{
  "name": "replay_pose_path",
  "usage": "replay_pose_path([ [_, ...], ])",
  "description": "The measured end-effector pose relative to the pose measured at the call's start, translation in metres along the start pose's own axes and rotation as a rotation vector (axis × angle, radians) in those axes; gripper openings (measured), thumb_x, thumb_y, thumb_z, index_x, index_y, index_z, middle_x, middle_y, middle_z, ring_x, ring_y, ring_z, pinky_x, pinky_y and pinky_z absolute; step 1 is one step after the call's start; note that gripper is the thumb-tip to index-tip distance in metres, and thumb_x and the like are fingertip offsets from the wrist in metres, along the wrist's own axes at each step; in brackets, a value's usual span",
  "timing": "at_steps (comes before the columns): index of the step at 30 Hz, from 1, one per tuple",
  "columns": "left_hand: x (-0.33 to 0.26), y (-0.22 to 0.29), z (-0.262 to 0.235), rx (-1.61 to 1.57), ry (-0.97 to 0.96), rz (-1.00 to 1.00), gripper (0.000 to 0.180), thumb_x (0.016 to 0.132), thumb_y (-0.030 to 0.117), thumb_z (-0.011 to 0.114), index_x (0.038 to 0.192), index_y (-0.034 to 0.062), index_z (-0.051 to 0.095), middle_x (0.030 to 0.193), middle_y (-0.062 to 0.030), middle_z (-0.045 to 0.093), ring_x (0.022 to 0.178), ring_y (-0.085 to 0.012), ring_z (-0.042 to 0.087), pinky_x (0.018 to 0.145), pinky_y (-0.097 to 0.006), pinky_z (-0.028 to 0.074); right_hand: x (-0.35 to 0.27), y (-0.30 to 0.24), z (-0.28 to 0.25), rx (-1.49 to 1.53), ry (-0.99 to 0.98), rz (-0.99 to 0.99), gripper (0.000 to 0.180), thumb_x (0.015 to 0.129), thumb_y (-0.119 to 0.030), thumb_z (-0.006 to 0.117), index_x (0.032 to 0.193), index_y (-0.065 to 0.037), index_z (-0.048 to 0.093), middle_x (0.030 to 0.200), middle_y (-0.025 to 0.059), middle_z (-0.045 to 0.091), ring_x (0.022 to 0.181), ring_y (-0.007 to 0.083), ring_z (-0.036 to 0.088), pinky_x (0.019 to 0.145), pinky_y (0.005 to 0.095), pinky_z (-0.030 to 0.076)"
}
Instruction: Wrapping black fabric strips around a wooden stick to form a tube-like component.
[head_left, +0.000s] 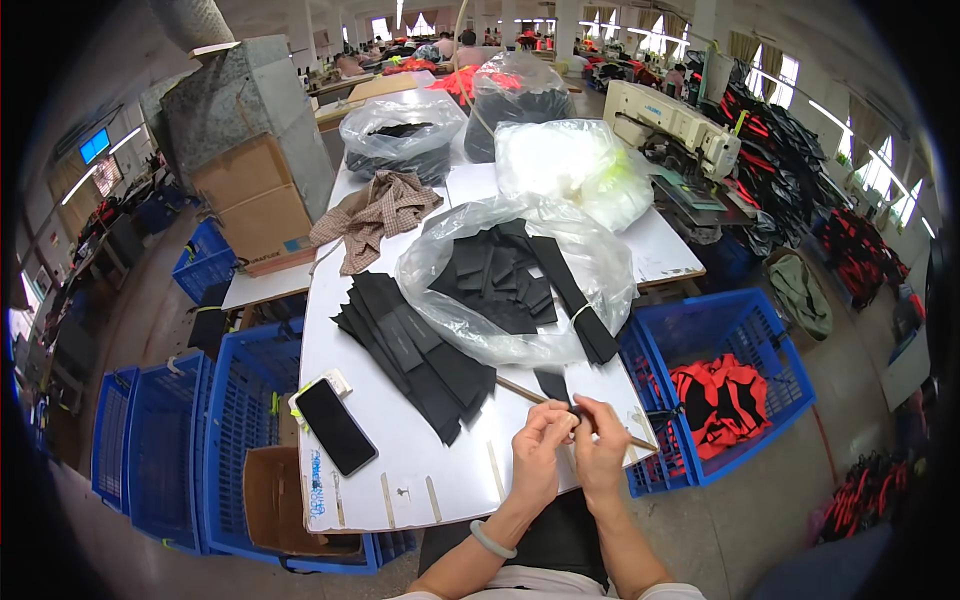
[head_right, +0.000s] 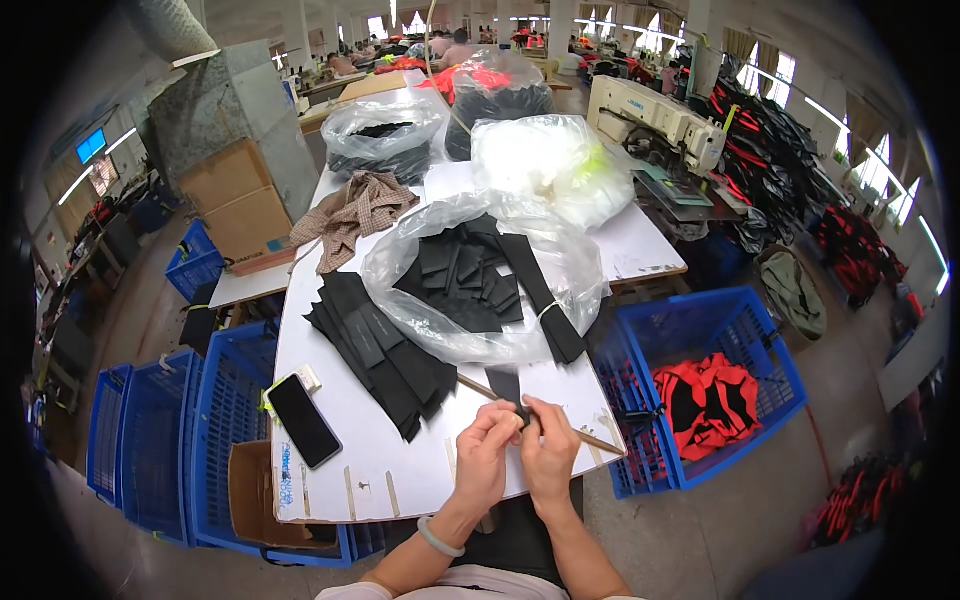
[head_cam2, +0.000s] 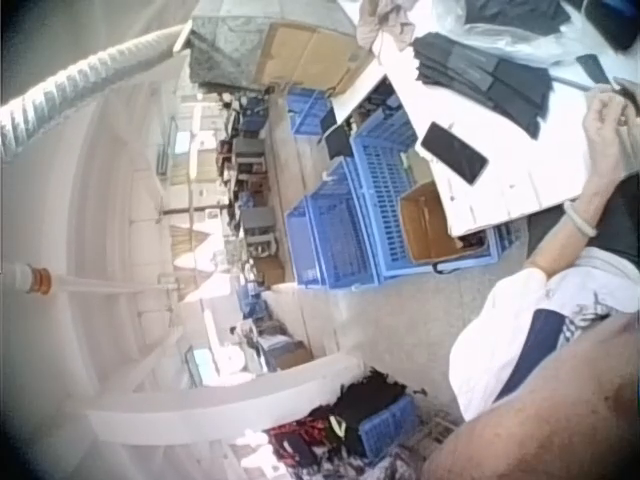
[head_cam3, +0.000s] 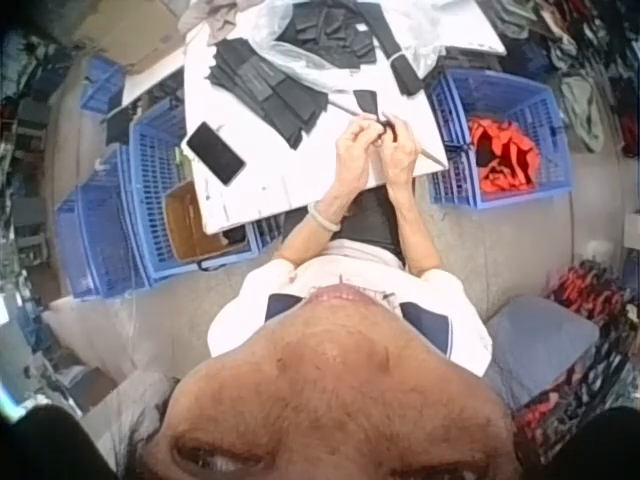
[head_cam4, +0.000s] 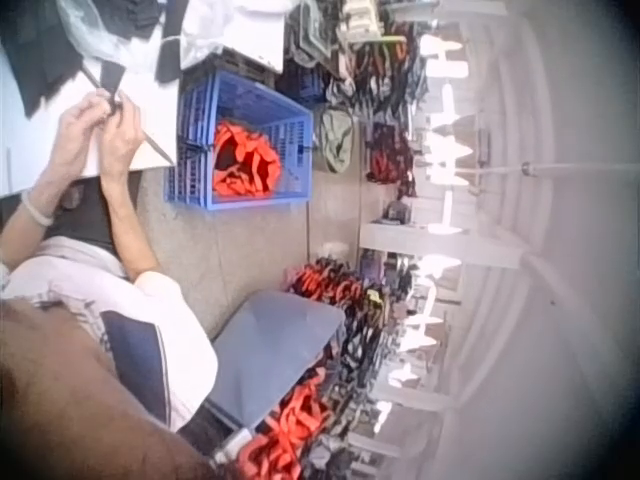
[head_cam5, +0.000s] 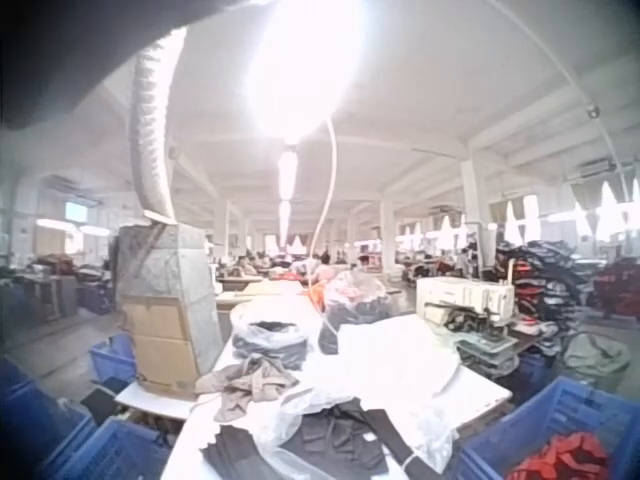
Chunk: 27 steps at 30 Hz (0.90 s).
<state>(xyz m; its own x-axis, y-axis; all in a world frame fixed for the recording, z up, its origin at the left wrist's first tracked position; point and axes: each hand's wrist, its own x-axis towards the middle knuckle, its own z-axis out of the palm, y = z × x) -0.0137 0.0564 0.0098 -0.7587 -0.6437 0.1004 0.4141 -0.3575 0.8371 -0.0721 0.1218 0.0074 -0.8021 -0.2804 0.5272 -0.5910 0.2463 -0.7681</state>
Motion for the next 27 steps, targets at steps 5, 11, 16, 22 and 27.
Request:
replay_pose_path([
  [5,0.014,0.034,0.006,0.305,-0.087,0.322,0.009,0.085,0.0,0.059,0.093,-0.0017,0.061,0.112,-0.0088,0.045,0.088,-0.0088,0.049,0.074,-0.022,0.043,-0.026,0.016,0.0,0.088,-0.061,0.272,0.028,0.082,0.005,0.053,0.109,0.001,0.057,0.079,0.0124,0.064,0.068,0.016,0.06,0.061,0.0284,0.048],
  [11,0.002,0.016,-0.019,0.334,-0.029,0.089,0.025,0.08,0.002,0.066,0.106,-0.0005,0.062,0.089,-0.0065,0.059,0.078,-0.0098,0.057,0.063,-0.02,0.047,0.011,-0.024,-0.014,0.074,-0.045,-0.087,0.019,0.078,0.009,0.058,0.096,0.003,0.059,0.083,0.0113,0.064,0.067,0.0169,0.062,0.06,0.0269,0.05],
  [16,0.005,0.007,-0.016,0.378,-0.021,0.197,0.02,0.084,-0.003,0.059,0.104,-0.004,0.061,0.096,-0.0073,0.059,0.076,-0.01,0.057,0.065,-0.02,0.047,0.009,-0.025,-0.013,0.041,0.01,-0.154,0.026,0.076,0.008,0.061,0.101,0.002,0.059,0.083,0.0138,0.063,0.068,0.0216,0.063,0.061,0.029,0.05],
  [22,0.003,0.001,-0.001,0.067,0.053,0.094,0.013,0.089,0.0,0.051,0.096,-0.0067,0.059,0.099,-0.0084,0.059,0.085,-0.0123,0.057,0.078,-0.025,0.047,-0.006,-0.015,0.008,0.024,0.085,-0.101,0.028,0.079,0.009,0.057,0.107,0.005,0.055,0.086,0.0158,0.061,0.07,0.0222,0.062,0.062,0.0299,0.05],
  [27,0.012,-0.003,-0.009,-0.188,0.028,-0.188,0.017,0.09,0.004,0.049,0.104,-0.0037,0.055,0.101,-0.0063,0.058,0.091,-0.0113,0.053,0.078,-0.026,0.043,0.005,-0.008,0.007,0.105,0.104,-0.069,0.038,0.082,0.007,0.056,0.119,0.003,0.047,0.093,0.0115,0.061,0.072,0.0121,0.056,0.064,0.0244,0.047],
])
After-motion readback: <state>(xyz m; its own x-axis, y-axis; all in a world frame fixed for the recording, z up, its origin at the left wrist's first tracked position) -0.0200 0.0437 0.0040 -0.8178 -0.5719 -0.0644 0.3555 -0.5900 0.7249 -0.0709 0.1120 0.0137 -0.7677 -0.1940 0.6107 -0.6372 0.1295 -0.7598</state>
